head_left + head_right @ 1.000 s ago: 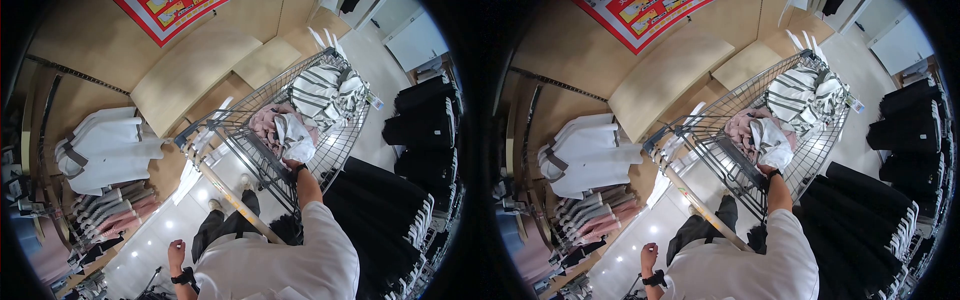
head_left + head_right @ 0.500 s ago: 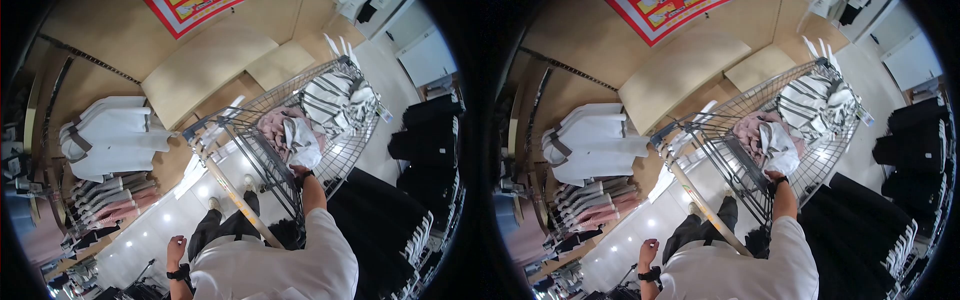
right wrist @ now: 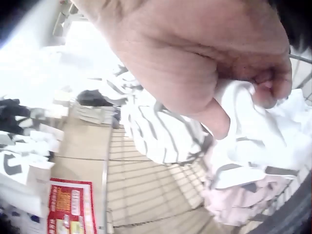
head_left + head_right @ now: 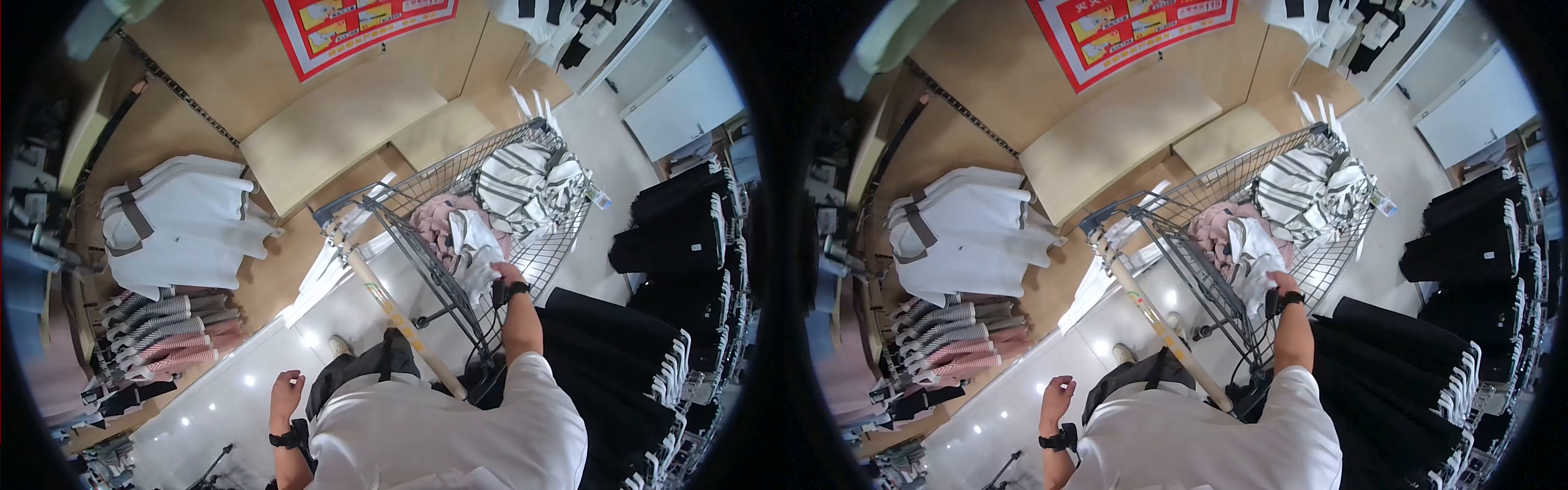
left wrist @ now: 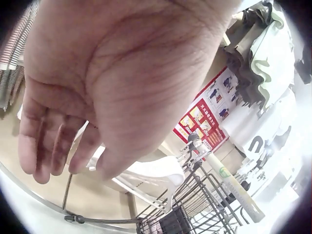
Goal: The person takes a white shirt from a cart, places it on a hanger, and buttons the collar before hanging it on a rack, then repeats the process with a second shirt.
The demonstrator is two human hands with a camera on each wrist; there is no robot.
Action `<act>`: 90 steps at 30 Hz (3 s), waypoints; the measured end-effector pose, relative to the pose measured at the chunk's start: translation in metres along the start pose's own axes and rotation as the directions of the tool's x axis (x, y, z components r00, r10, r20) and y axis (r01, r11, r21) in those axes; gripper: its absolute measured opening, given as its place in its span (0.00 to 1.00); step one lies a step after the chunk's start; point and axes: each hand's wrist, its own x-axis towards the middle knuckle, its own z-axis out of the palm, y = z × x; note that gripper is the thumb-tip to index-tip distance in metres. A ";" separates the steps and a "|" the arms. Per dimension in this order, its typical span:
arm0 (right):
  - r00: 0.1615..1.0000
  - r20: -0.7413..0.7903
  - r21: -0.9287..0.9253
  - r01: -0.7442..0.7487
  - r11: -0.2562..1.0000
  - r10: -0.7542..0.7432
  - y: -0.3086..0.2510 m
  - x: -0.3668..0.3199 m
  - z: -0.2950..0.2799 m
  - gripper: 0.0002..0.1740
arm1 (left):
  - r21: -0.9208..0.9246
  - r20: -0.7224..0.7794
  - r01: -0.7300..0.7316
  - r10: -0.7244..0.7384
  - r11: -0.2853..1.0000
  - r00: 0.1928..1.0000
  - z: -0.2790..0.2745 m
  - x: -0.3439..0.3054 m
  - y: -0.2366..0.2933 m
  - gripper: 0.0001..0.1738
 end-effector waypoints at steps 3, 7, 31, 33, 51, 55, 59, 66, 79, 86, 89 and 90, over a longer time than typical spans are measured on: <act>0.990 -0.127 0.233 0.092 0.968 -0.063 -0.083 -0.077 -0.015 0.22 | 0.007 0.003 -0.105 0.105 0.994 0.995 -0.005 0.027 -0.019 0.15; 0.869 0.141 0.553 0.328 0.765 -0.475 -0.179 -0.211 -0.030 0.20 | -0.196 0.034 -0.189 0.199 0.962 0.979 -0.025 0.075 0.001 0.18; -0.053 0.971 0.163 0.862 0.479 -0.234 -0.073 -0.592 0.323 0.23 | -0.969 -0.145 -0.241 0.898 -0.045 0.414 -0.135 0.064 0.186 0.38; 0.078 0.955 0.037 0.925 0.378 -0.287 -0.069 -0.575 0.338 0.22 | -0.900 -0.180 -0.435 0.879 0.034 0.441 -0.134 0.071 0.158 0.37; 0.384 0.656 -0.107 0.899 0.424 -0.650 -0.061 -0.535 0.450 0.19 | 0.057 -0.431 -0.915 0.836 0.400 0.339 -0.242 -0.092 -0.002 0.31; 0.204 0.979 -0.015 0.189 0.982 -0.024 -0.066 -0.588 0.482 0.30 | 0.146 -0.189 -0.739 0.752 0.658 0.632 -0.173 -0.094 -0.025 0.27; 0.115 0.986 -0.163 0.463 0.871 0.123 -0.060 -0.592 0.510 0.28 | 0.093 -0.256 -0.722 0.717 0.686 0.648 -0.163 -0.103 -0.032 0.27; 0.223 0.918 0.007 0.818 0.575 -0.328 -0.062 -0.609 0.543 0.19 | 0.005 -0.349 -0.697 0.654 0.717 0.671 -0.156 -0.115 -0.041 0.27; 0.042 0.842 0.540 -0.084 0.838 -0.538 -0.067 -0.602 0.550 0.26 | -0.994 -0.072 -0.105 0.688 0.005 0.722 -0.155 -0.099 -0.219 0.36; 0.101 0.931 0.363 -0.184 0.914 -0.349 -0.049 -0.585 0.564 0.27 | -0.362 -0.605 -0.604 0.314 0.710 0.732 -0.208 -0.079 -0.150 0.51; 0.135 0.951 0.303 -0.241 0.922 -0.277 -0.039 -0.575 0.570 0.27 | -0.464 -0.611 -0.779 0.485 0.422 0.626 -0.229 -0.073 -0.121 0.54; 0.150 0.954 0.291 -0.263 0.920 -0.259 -0.035 -0.569 0.570 0.27 | -0.550 -0.583 -0.799 0.574 0.243 0.576 -0.230 -0.070 -0.117 0.55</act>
